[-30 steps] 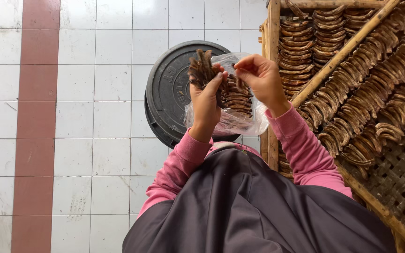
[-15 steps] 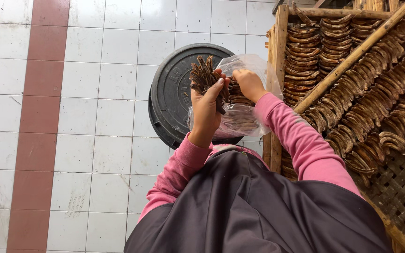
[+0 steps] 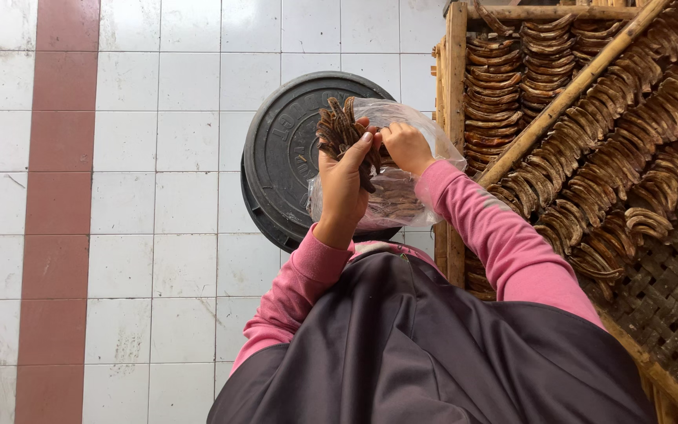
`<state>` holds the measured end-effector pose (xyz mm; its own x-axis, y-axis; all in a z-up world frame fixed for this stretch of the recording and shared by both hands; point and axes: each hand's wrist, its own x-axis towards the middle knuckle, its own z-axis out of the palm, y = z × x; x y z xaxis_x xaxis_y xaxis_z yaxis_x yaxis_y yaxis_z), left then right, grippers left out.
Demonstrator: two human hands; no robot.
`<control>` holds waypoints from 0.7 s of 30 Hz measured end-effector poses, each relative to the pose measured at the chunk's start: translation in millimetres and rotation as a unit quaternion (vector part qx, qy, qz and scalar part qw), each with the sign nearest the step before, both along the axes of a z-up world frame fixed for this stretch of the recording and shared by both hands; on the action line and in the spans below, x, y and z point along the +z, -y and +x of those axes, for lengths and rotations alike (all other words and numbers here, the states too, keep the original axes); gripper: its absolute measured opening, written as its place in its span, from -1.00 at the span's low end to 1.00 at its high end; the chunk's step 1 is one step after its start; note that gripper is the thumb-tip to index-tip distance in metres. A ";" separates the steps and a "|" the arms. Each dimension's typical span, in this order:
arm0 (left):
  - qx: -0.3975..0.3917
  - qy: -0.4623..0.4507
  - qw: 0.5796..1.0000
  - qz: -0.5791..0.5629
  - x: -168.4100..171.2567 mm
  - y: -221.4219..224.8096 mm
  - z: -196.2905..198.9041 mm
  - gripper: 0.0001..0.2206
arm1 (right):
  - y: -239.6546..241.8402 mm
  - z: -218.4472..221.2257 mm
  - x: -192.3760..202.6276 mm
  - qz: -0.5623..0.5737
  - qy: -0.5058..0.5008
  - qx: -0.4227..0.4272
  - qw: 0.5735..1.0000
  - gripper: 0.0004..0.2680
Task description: The person picks up dried banana slices from a bamboo tray by hand and places them into a clear plastic bag.
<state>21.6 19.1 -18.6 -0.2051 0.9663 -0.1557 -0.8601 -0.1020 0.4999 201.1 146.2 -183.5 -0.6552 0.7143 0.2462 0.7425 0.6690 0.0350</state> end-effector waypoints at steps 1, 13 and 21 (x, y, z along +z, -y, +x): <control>-0.007 0.001 1.000 0.005 0.7 -0.6 2.3 -0.71 | 1.0 -1.9 6.4 0.010 -0.009 0.000 1.000 -0.95; -0.013 -0.026 0.998 0.053 -5.4 -13.0 23.5 -0.67 | 59.6 -7.4 177.1 -0.443 -0.575 0.044 0.687 -0.81; -0.033 -0.034 0.997 0.067 1.3 -13.4 24.5 -0.66 | 69.8 -7.9 219.0 -0.437 -0.547 0.121 0.704 -0.81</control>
